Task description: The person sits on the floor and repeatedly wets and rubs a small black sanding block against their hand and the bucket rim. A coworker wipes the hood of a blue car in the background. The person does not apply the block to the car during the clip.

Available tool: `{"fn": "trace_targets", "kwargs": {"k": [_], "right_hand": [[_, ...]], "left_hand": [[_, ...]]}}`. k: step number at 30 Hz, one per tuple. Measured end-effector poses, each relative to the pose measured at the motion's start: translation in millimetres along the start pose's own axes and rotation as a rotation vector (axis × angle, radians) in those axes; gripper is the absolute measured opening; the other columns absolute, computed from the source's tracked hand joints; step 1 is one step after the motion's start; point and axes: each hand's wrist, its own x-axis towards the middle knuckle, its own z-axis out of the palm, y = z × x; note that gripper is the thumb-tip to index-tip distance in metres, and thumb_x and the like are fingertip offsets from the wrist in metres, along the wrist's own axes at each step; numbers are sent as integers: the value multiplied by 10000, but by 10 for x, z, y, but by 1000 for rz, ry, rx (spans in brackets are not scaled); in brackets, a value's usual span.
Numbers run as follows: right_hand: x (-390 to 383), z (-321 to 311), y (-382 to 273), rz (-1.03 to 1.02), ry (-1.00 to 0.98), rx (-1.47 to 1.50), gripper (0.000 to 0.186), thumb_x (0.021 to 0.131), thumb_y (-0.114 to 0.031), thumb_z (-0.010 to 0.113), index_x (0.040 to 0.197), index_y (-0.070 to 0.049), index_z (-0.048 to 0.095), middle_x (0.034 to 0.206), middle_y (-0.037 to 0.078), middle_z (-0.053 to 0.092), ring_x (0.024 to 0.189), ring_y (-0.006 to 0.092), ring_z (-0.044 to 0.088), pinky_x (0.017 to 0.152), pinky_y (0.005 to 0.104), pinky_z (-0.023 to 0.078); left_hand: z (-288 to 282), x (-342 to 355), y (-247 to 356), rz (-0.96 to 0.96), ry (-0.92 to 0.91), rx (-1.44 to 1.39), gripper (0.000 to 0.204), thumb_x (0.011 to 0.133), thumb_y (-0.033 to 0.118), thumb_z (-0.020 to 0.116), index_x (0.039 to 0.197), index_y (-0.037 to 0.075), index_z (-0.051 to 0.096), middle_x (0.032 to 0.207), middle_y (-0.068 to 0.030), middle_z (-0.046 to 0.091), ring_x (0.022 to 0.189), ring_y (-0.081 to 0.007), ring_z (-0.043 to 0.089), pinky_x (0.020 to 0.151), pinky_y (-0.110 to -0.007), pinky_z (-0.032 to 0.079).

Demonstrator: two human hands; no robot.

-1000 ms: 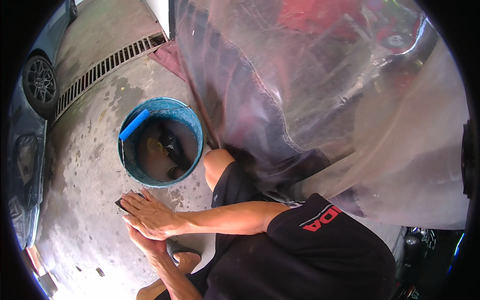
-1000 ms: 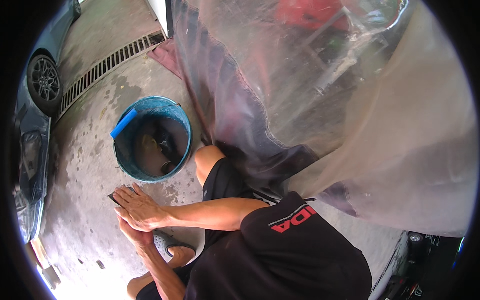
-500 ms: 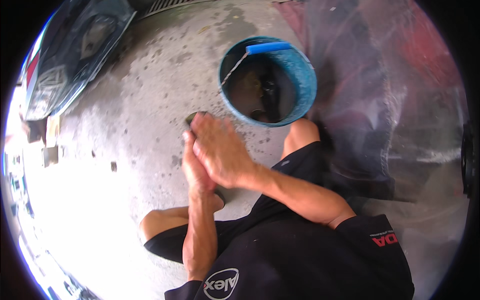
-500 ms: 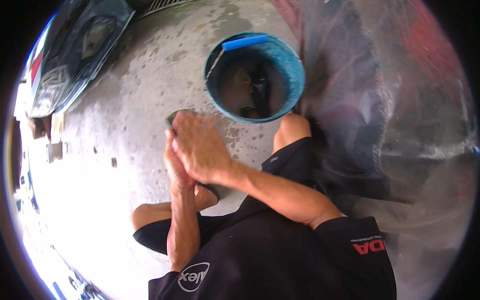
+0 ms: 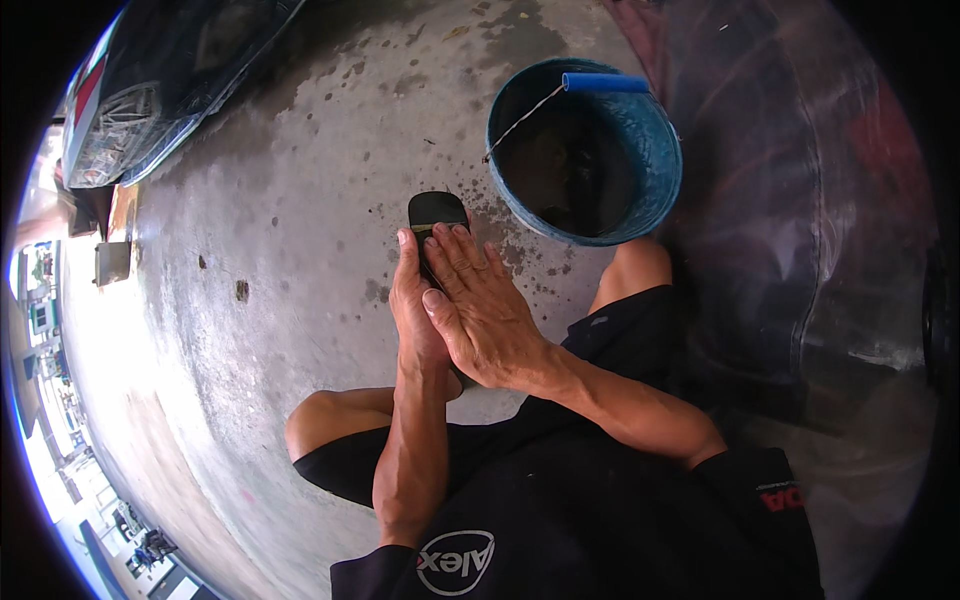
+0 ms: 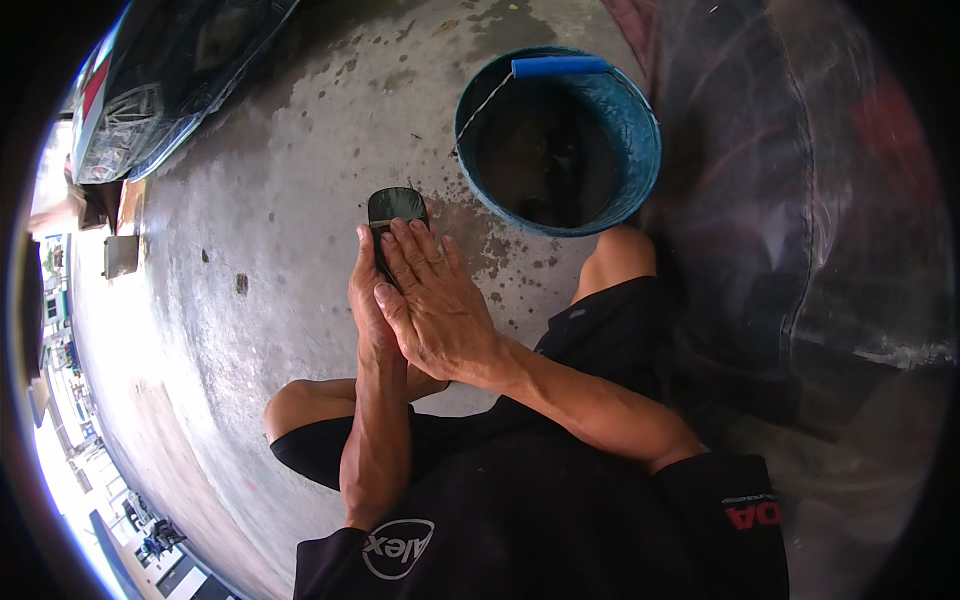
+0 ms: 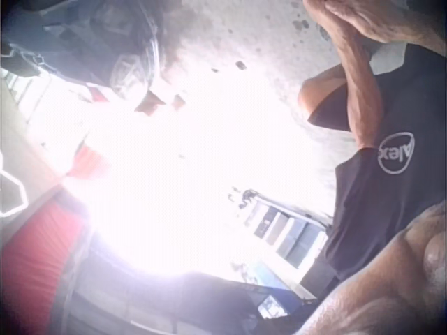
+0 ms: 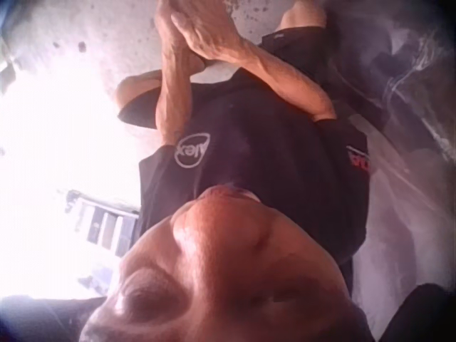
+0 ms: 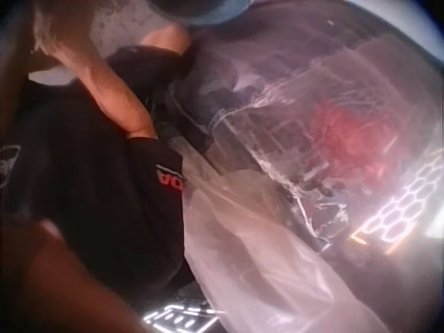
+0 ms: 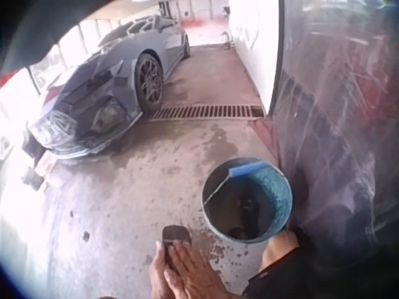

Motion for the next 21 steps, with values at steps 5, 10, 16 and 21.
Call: {"fn": "trace_targets", "kwargs": {"k": [5,10,16,21], "right_hand": [[346,-146,221,64,-36,-36,688,1152,-401,254,1577,117,410,1681,299,357,1603,449,261,1291,634,139],[188,-81,141,29,-26,-45,676,1147,-392,274,1568,115,428,1677,290,371,1595,447,280,1292,633,131],[38,-23,146,-85,-59,-106,639,1143,-360,305,1568,98,438,1686,275,362,1597,414,292,1287,638,155],[354,-130,203,21,-54,-105,638,1135,-367,323,1572,81,445,1672,270,390,1586,421,310,1284,633,174]], "left_hand": [[101,18,-139,33,82,6,583,1160,469,419,1480,-8,520,1474,-142,591,1339,-251,576,1201,-420,433],[12,21,-111,18,56,-20,582,1153,478,436,1501,18,520,1494,-136,586,1384,-281,559,1210,-442,429],[-32,54,5,-61,1,-51,608,1153,504,412,1529,33,490,1525,-143,552,1419,-301,529,1223,-452,414],[51,26,-137,-14,117,-86,621,1155,487,406,1527,-5,477,1510,-188,574,1404,-303,544,1227,-450,415]]}}
